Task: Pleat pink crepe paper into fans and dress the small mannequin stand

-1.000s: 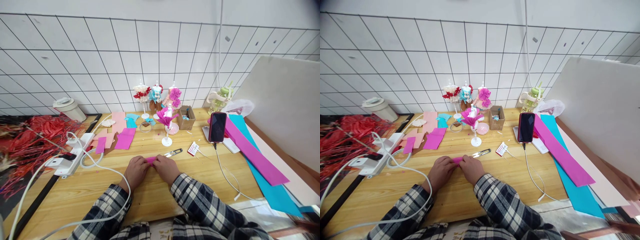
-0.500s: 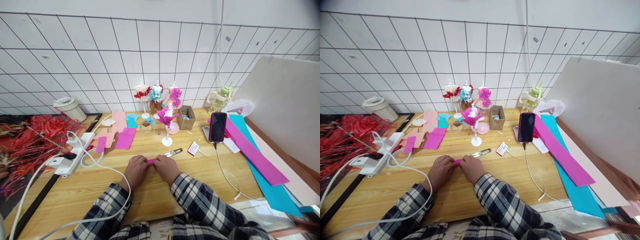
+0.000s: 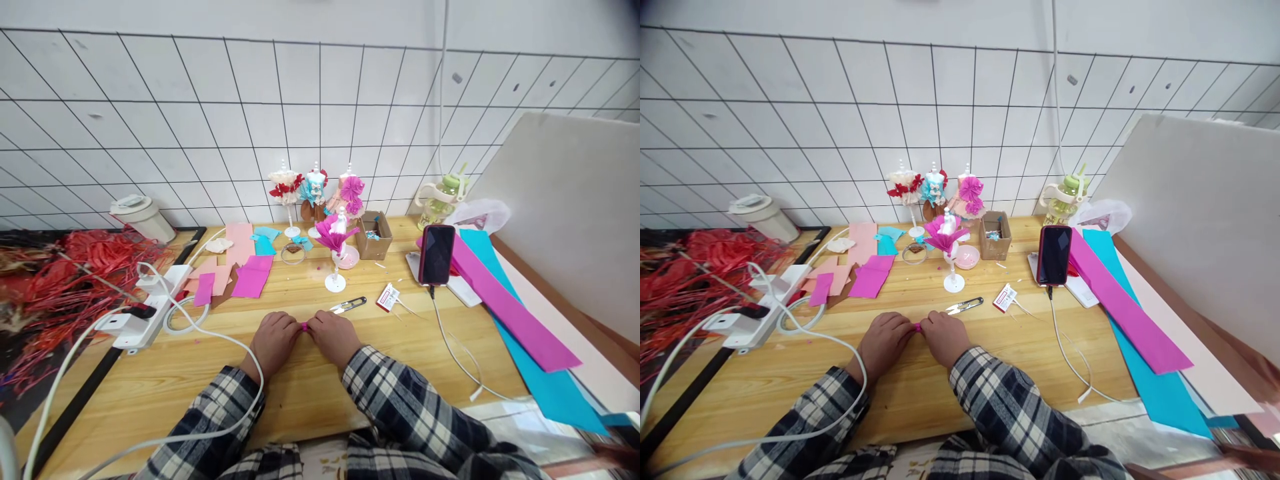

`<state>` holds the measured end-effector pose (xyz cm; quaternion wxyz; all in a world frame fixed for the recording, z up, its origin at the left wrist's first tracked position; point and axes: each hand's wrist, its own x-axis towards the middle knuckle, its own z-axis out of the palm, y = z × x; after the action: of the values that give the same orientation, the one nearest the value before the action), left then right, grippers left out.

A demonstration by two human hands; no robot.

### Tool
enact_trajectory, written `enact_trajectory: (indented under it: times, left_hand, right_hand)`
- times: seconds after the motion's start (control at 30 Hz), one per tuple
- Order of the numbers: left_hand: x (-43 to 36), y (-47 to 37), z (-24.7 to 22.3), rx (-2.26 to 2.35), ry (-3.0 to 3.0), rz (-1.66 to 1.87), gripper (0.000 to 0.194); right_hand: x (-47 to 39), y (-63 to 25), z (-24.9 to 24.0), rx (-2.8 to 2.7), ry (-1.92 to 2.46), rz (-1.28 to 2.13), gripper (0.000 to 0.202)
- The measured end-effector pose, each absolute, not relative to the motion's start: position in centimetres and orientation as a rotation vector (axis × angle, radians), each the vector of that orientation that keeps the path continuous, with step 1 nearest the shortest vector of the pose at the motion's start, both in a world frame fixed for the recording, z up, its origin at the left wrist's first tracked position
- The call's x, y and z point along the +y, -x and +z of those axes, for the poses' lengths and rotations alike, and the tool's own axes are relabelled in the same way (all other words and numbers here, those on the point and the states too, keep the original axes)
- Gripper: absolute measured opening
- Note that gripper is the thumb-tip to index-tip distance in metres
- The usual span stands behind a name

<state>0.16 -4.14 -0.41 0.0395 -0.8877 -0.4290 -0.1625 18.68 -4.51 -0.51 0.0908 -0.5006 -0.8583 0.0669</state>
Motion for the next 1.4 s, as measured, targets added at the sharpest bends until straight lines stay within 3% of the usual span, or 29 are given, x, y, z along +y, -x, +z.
enact_trajectory:
  times: [0.9,1.0,1.2,1.3,1.4]
  left_hand:
    - [-3.4,0.6,-0.6,-1.35,2.839,-0.591,0.019]
    - [-3.1,1.2,-0.4,-1.654,2.744,-0.918,0.02]
    - [-3.2,-1.1,-0.7,-2.383,2.784,-1.952,0.048]
    - [-3.0,-2.7,-0.8,-2.482,2.655,-2.372,0.043]
    - [-2.7,-3.3,-1.0,-2.564,2.482,-2.529,0.034]
  right_hand:
    - [-4.1,-18.5,0.0,-2.453,1.314,0.192,0.019]
    - [-4.0,-18.7,-0.1,-2.222,1.392,0.302,0.014]
    - [-3.7,-18.1,-0.2,-1.663,1.459,0.488,0.013]
    - [-3.6,-17.6,-0.5,-1.612,1.45,0.532,0.011]
    - [-3.7,-17.3,-0.7,-1.608,1.434,0.544,0.008]
